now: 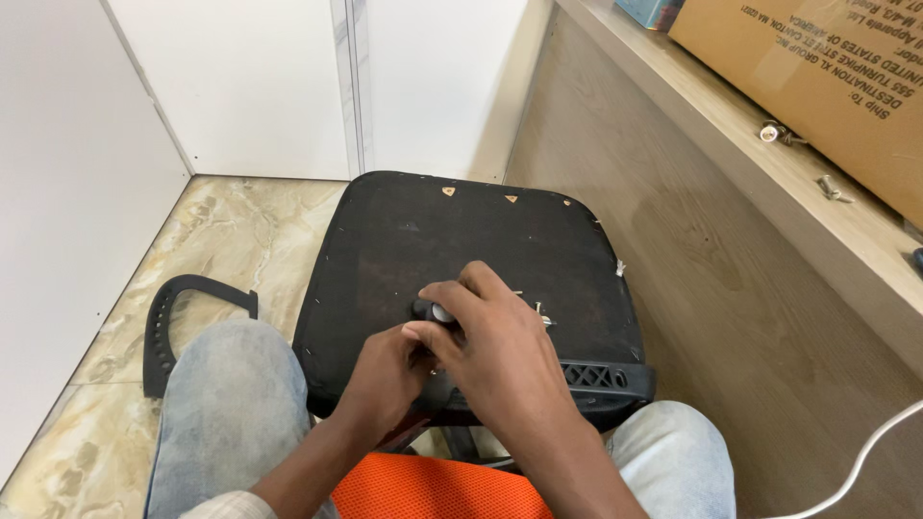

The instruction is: The person sits on the floor and uses a screwdriver to fasten screws into a black plastic furniture component. They repeatedly insert screws, tighten them, and adjust the part while working on a small black stool.

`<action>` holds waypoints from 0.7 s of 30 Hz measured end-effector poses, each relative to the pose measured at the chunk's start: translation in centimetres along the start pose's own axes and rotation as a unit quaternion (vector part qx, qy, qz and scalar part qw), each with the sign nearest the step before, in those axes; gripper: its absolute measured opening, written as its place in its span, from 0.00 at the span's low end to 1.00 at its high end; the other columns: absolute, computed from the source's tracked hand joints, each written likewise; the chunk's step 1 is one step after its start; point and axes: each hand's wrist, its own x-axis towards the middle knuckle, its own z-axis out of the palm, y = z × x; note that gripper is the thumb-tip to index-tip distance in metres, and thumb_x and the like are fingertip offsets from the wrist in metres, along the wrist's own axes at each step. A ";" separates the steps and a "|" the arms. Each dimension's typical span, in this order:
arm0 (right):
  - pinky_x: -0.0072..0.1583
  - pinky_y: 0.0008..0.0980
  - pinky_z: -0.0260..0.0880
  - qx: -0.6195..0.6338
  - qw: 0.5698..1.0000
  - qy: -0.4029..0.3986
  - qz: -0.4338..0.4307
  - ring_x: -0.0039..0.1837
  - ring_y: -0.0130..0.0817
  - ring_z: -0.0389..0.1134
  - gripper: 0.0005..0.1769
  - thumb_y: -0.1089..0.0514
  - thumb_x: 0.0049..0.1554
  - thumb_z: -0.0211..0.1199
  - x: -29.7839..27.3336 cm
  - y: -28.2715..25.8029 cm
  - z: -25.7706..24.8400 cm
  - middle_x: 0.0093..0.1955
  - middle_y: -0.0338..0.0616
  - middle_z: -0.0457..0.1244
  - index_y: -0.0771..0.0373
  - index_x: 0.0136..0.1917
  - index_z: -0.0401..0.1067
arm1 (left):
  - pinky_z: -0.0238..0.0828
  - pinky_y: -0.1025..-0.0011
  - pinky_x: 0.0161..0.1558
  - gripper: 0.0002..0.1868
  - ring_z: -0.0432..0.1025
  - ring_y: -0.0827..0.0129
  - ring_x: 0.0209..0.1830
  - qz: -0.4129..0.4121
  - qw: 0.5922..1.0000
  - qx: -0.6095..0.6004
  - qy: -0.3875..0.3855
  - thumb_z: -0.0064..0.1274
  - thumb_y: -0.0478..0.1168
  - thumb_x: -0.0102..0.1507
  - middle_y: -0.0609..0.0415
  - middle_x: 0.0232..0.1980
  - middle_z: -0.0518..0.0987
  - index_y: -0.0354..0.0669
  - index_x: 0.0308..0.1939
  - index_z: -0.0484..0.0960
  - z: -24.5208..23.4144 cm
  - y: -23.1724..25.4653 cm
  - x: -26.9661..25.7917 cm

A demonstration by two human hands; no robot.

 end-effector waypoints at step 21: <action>0.49 0.36 0.79 0.130 0.973 0.164 -0.102 0.50 0.35 0.76 0.13 0.53 0.60 0.61 0.9 2.4 3.9 0.55 0.37 0.69 0.57 0.55 0.78 | 0.77 0.73 0.50 0.10 0.81 0.69 0.48 -0.003 0.998 -0.064 0.025 0.53 0.32 0.64 0.50 0.49 0.84 0.37 0.50 0.80 0.0 -0.2 -1.0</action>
